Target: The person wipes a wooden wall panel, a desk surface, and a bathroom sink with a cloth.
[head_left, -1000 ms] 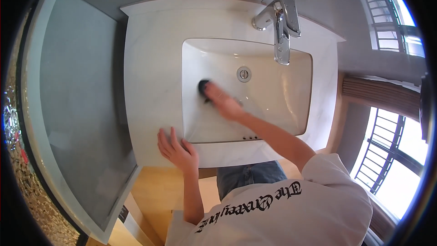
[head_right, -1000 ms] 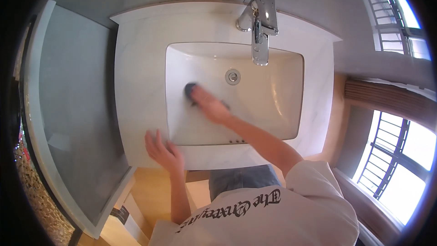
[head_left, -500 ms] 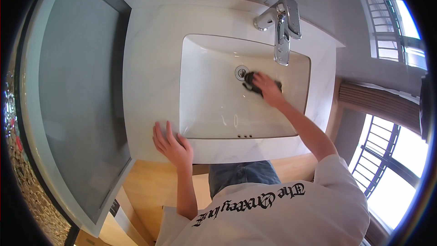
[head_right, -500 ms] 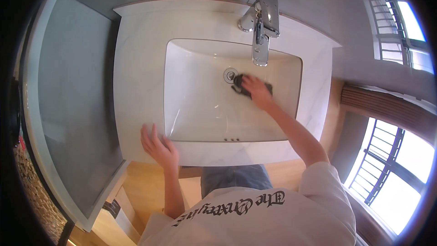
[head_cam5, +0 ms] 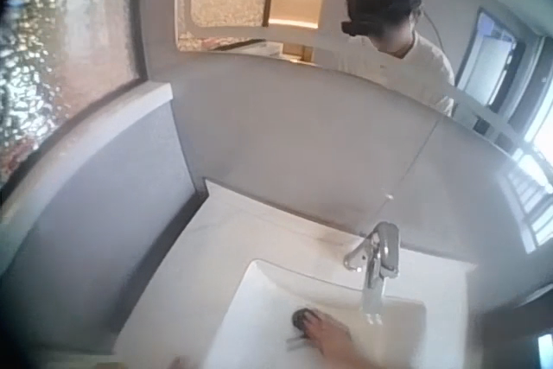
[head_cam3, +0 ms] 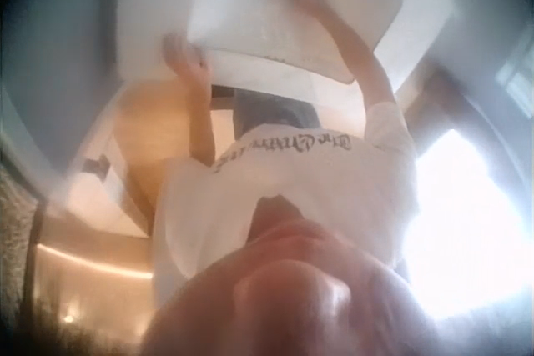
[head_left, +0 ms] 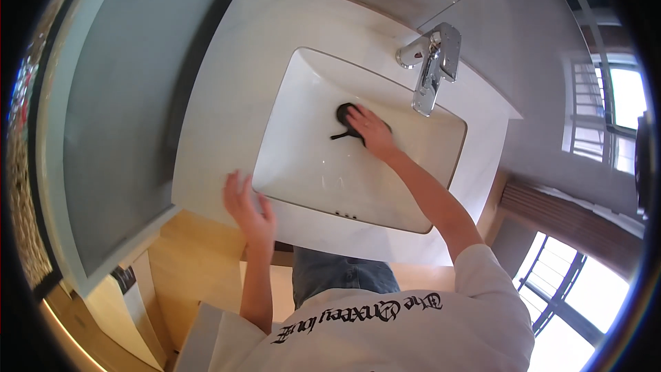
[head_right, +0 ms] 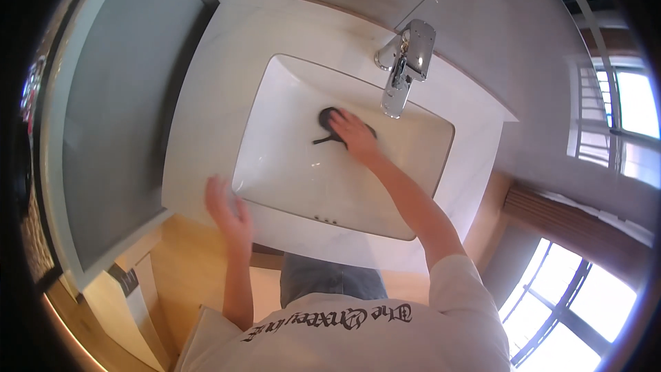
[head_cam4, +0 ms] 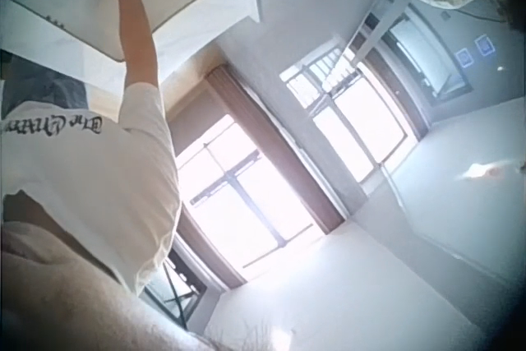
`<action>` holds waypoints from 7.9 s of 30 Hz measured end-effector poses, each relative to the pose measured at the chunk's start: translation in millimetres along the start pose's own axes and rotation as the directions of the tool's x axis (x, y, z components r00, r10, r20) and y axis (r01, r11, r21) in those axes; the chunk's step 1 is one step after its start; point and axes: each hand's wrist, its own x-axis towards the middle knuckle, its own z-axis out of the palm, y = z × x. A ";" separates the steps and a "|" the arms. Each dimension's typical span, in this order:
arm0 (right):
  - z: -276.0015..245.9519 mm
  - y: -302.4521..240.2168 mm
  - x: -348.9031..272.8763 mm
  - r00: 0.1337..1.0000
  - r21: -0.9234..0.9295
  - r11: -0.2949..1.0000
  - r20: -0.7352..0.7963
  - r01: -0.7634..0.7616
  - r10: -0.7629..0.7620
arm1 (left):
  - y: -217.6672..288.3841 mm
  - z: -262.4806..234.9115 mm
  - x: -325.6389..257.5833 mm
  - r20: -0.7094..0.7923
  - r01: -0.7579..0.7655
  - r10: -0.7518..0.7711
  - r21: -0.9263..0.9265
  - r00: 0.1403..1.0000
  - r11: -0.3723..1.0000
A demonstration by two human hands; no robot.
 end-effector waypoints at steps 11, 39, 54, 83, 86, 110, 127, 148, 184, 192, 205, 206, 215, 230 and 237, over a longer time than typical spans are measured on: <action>-107.1 -26.1 -152.9 0.755 -0.205 0.969 0.611 -0.138 0.237 | 222.0 108.3 -116.2 0.302 -0.220 0.268 -0.184 0.915 0.958; -163.7 -37.4 -382.6 0.569 0.865 0.098 0.234 -0.492 0.788 | 326.9 160.8 -129.4 0.964 0.670 0.218 -0.264 0.153 0.694; -257.0 -96.3 -353.7 0.574 0.849 0.439 -0.211 -0.294 0.791 | 339.9 73.7 -80.3 0.597 0.275 0.349 -0.712 0.723 0.647; -323.4 -97.8 -346.1 0.513 0.744 0.662 -0.535 -0.092 0.672 | 381.1 30.1 -14.4 0.189 -0.240 0.547 -0.749 0.815 0.617; -324.8 -107.7 -359.9 0.582 0.705 0.690 -0.495 -0.166 0.645 | 363.7 29.2 -34.5 0.118 -0.349 0.559 -0.671 0.821 0.654; -366.7 -109.3 -344.5 0.498 0.821 0.539 -0.393 -0.189 0.773 | 397.8 5.0 -36.3 0.242 0.067 0.293 -0.862 0.925 0.502; -232.0 -82.9 -401.9 0.696 0.660 0.354 0.369 -0.663 0.617 | 280.4 84.3 -151.8 0.665 0.505 0.144 -0.673 0.733 0.541; -125.3 -88.9 -294.6 0.458 0.067 0.523 -0.399 -0.850 0.795 | 293.0 146.0 -177.1 0.410 -0.487 0.493 -0.128 0.767 0.864; -139.0 -56.9 -267.2 0.174 0.301 0.305 -0.393 -0.904 0.903 | 283.0 146.1 -177.0 0.309 -0.561 0.608 -0.234 0.732 0.794; -171.8 63.6 -197.3 0.246 0.103 0.328 -0.463 -0.939 0.851 | 299.5 151.3 -180.7 0.332 -0.457 0.509 -0.227 0.794 0.860; -126.3 -102.8 -326.7 0.331 0.511 0.523 -0.422 -0.682 0.844 | 361.5 187.2 -140.1 0.303 -0.320 0.430 -0.351 0.851 0.880; -122.9 -107.0 -338.0 0.325 0.509 0.513 -0.416 -0.691 0.850 | 368.5 175.9 -145.2 0.315 -0.385 0.463 -0.279 0.829 0.880; -115.8 -55.6 -355.3 -0.138 0.878 -0.017 -0.056 -0.478 0.989 | 387.3 221.9 -109.0 0.416 -0.503 0.457 0.002 0.786 0.864; -137.2 -49.1 -333.9 -0.020 0.631 0.016 -0.050 -0.776 0.999 | 392.0 295.2 -0.7 0.412 -0.540 0.468 0.071 0.782 0.839; -131.6 -50.6 -337.6 -0.016 0.650 0.024 -0.055 -0.759 0.998 | 321.0 130.2 -180.1 0.604 -0.620 0.498 -0.010 0.622 0.785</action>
